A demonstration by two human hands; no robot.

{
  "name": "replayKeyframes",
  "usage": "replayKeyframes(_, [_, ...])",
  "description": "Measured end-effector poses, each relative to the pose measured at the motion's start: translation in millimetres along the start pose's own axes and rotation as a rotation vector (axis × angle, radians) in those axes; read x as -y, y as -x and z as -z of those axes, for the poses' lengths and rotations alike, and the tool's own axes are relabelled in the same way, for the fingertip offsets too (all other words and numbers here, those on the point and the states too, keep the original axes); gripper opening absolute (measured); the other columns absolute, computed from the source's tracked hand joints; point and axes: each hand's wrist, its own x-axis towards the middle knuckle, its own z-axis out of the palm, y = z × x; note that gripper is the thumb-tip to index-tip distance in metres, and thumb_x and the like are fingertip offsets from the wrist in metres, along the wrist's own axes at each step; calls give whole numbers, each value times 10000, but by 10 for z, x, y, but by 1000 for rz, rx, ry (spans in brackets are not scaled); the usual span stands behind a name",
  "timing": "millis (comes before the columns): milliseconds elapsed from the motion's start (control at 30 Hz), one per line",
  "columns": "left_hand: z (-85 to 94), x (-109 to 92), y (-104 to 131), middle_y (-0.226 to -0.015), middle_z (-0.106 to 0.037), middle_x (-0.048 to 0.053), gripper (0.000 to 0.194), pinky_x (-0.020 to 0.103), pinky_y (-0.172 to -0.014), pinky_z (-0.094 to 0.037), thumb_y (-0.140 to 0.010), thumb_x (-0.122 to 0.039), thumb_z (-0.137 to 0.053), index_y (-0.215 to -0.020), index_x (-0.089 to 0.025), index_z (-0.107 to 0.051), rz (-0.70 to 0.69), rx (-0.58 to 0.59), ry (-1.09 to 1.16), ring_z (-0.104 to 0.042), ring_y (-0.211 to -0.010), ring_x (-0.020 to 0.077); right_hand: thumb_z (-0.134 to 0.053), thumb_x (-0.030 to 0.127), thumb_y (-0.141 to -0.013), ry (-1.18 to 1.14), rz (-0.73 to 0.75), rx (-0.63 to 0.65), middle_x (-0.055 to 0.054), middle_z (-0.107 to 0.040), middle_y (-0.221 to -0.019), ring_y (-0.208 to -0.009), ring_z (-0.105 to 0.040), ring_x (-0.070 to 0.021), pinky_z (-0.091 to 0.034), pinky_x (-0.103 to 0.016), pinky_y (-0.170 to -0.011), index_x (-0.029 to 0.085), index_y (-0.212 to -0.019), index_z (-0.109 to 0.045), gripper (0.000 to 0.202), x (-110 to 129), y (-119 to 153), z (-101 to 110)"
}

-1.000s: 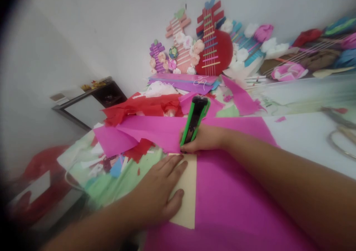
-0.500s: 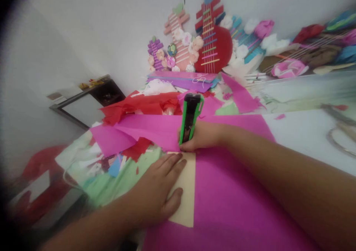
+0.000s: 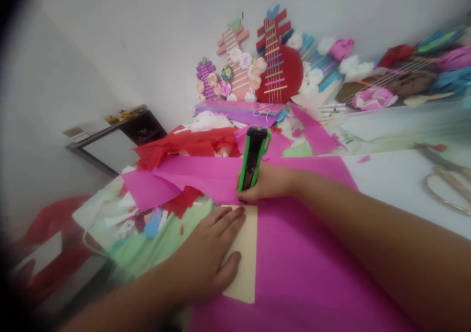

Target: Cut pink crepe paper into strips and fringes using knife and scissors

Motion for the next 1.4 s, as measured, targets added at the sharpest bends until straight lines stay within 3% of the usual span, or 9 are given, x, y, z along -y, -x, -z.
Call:
replayKeyframes(333, [-13,3,6,-1330,-380,139,561,429,-1029,-257,-778,-312,-419,-1270,-47,-384,-1,-20,-1,-320,-1218,279,-528,227,-654,45,16,-6,41,-494,-584,-550,-460,-76,-371,-198,-506,167,-655,-502,65,-4,-13,-6])
replayKeyframes(833, [-34,2,19,-1327,-387,131,543,449,-1018,-269,-772,-314,-430,-1257,-69,-404,12,-45,15,-325,-1211,284,-545,272,-688,52,26,66,19,-538,-645,-614,-507,-91,-414,-212,-585,159,-719,-530,118,-10,14,67])
replayKeyframes(1400, [-20,-7,3,-1332,-377,141,552,435,-1038,-234,-782,-314,-412,-1265,-48,-393,5,6,-12,-327,-1214,283,-544,250,-670,107,6,92,28,-531,-617,-579,-481,-85,-380,-208,-544,166,-700,-541,89,13,16,81])
